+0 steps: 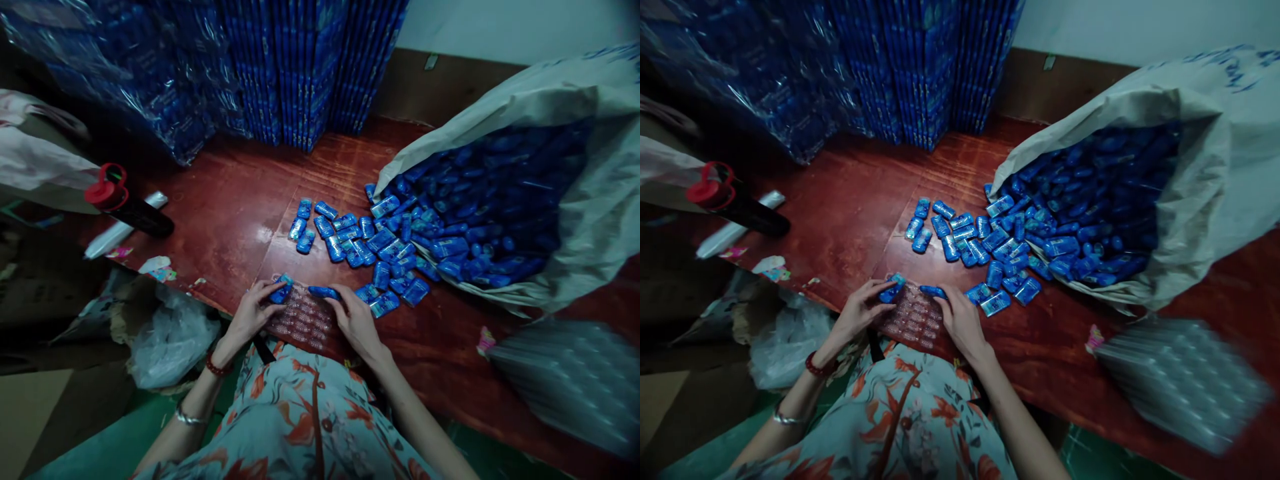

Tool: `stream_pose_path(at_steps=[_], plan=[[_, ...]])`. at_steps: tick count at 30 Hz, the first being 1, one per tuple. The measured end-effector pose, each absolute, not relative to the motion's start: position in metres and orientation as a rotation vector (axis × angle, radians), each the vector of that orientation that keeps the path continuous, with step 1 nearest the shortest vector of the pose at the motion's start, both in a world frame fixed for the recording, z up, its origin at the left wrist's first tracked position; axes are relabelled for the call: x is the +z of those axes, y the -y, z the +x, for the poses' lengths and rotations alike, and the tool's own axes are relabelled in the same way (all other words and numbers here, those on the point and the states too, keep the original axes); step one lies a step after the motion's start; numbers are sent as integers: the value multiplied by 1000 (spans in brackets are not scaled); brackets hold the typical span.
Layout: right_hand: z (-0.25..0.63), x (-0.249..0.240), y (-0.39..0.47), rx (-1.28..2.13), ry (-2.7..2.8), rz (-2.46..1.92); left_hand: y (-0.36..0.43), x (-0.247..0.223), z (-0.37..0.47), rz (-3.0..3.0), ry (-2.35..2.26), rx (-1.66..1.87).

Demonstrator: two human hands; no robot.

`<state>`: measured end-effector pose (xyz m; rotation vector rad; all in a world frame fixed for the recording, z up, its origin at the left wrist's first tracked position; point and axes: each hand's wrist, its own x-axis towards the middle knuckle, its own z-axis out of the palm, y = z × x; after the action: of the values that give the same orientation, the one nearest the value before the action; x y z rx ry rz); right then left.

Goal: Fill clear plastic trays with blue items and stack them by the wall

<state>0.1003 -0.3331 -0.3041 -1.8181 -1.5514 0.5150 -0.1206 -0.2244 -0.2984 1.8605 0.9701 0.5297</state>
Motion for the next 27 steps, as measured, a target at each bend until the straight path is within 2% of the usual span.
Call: stream_pose_path(at_steps=[7, 14, 20, 27], plan=[[94, -286, 321, 284, 2084, -2017, 235, -291, -112, 2106, -993, 432], [96, -276, 313, 269, 2238, -2034, 214, -289, -93, 2602, -945, 59], [92, -263, 302, 274, 2342, -2018, 204, -289, -93, 2584, -708, 6], [91, -254, 300, 338, 2353, -2054, 211, -294, -98, 2660, -755, -2]])
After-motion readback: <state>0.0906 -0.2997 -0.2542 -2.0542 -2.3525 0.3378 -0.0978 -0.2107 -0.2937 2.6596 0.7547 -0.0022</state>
